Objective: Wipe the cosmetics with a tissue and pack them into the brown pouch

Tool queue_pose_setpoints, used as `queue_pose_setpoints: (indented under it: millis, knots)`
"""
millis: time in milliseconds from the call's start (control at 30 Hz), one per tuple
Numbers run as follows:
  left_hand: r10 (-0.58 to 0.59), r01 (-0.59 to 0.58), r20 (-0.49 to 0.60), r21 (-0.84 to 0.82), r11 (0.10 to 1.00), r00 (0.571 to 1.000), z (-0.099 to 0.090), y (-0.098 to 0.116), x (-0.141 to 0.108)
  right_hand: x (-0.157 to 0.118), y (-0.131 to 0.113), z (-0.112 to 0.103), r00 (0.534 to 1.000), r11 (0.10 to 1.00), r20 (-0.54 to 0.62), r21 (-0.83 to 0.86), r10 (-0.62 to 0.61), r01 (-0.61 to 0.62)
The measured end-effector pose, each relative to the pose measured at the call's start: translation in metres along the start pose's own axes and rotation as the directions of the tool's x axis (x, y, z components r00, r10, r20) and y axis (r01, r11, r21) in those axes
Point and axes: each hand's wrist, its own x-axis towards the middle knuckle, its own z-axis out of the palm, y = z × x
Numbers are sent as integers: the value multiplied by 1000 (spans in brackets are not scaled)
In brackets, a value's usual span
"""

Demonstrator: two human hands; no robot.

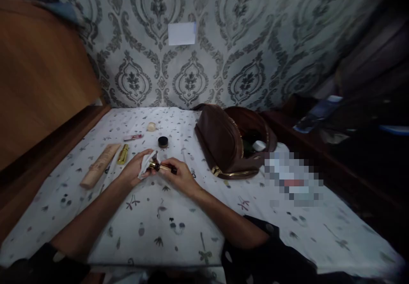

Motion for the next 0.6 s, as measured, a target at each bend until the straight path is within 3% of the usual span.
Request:
queue_pose_setpoints:
  millis: [100, 267, 367, 500, 600]
  knots:
    - [49, -49, -30, 9, 999, 998, 2, 0, -1, 1, -2, 0, 988, 972, 73, 184, 136, -148]
    - [154, -152, -64, 30, 988, 986, 12, -4, -6, 2, -5, 1, 966, 886, 128, 386, 223, -255]
    - [241, -230, -34, 201, 952, 970, 13, -3, -10, 1, -6, 3, 941, 793, 223, 509, 254, -334]
    - [410, -391, 101, 569, 723, 906, 7, 3, -14, -2, -8, 6, 891, 639, 344, 622, 296, -452]
    - [507, -498, 210, 679, 539, 836, 2, 7, -15, -2, -10, 6, 875, 558, 371, 674, 311, -483]
